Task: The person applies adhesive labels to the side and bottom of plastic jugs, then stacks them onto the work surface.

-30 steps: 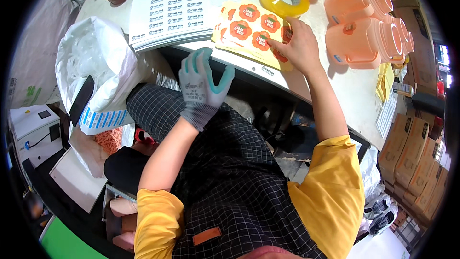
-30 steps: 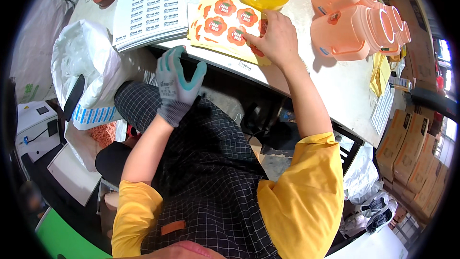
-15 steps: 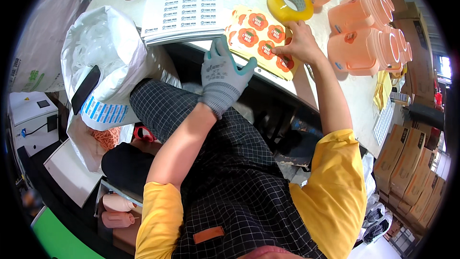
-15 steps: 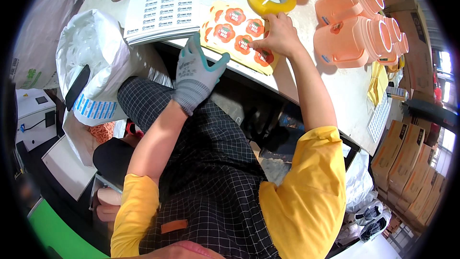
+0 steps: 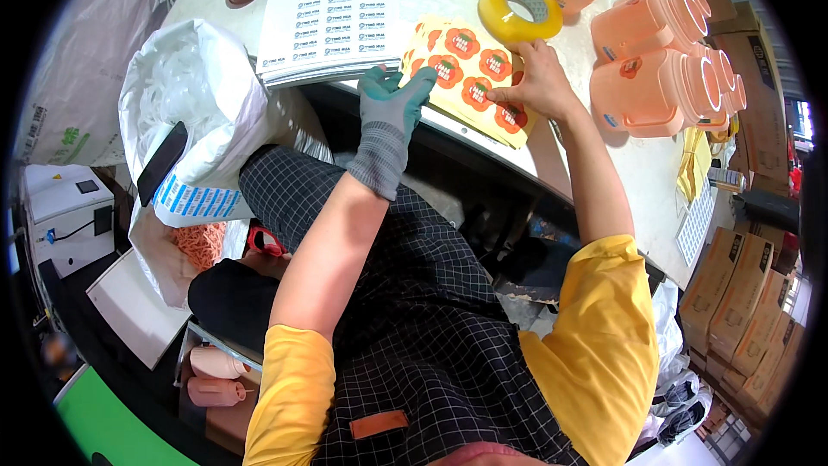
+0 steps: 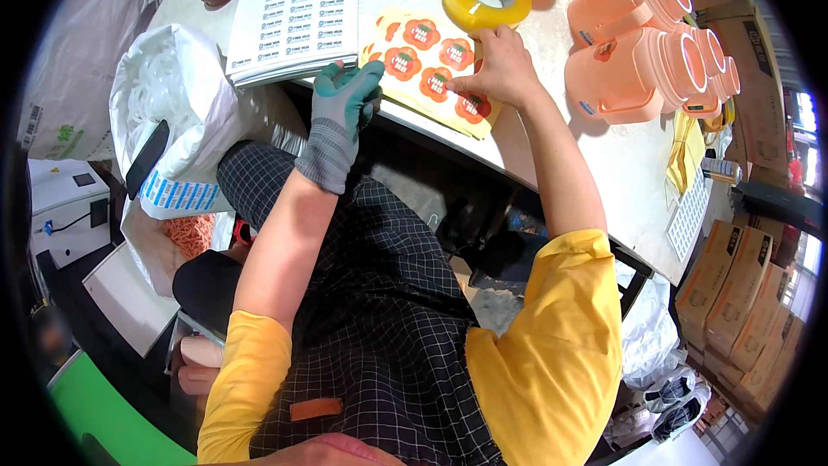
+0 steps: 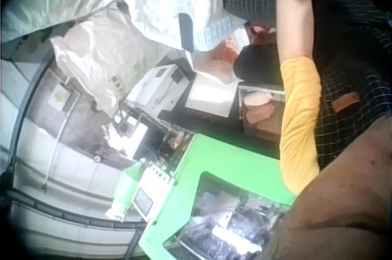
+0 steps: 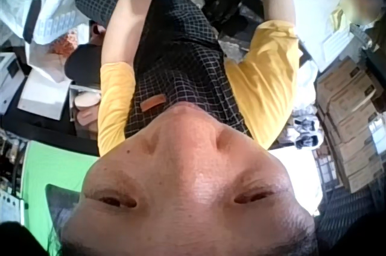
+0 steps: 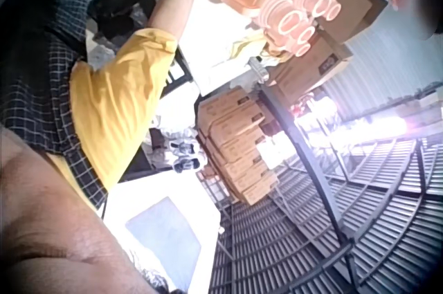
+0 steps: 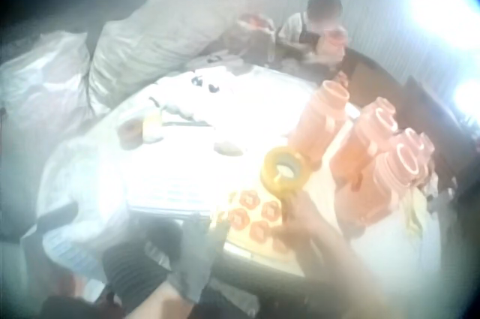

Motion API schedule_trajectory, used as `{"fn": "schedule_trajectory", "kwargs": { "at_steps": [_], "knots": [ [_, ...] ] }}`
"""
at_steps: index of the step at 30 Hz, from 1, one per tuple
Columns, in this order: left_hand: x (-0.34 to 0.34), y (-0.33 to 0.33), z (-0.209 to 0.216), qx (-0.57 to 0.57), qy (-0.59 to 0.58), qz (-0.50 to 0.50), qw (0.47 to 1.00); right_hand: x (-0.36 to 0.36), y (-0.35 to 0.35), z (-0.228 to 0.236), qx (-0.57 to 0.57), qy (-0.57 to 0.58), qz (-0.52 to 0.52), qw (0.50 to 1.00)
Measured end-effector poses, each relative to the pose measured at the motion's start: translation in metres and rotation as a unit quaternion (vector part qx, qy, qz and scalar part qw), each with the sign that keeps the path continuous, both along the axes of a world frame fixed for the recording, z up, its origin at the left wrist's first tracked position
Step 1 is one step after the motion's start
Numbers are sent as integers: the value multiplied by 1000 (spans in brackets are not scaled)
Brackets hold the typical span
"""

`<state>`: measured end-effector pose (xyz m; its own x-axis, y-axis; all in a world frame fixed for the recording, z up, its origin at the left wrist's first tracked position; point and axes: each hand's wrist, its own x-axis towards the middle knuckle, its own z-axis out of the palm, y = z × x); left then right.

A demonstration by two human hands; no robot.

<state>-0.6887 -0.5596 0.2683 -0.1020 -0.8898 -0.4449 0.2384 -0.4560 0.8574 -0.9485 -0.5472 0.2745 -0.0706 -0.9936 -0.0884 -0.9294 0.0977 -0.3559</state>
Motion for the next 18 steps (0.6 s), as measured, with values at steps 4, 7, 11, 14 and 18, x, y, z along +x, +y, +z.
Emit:
{"fn": "schedule_trajectory", "kwargs": {
  "at_steps": [4,7,11,14,18],
  "knots": [
    [10,-8,0,79,88,-42,992,3,2,6,-6,-5,19,1000],
    [8,-12,20,103,2,-131,986,3,7,10,8,-17,31,999],
    [1,-25,0,-11,13,-223,975,8,8,14,30,-26,50,998],
    [4,-32,1,-74,-249,-303,917,5,14,5,-4,-41,32,999],
    [21,-9,-6,-61,-54,-269,960,8,46,-14,-142,-311,-82,936]
  ]
}}
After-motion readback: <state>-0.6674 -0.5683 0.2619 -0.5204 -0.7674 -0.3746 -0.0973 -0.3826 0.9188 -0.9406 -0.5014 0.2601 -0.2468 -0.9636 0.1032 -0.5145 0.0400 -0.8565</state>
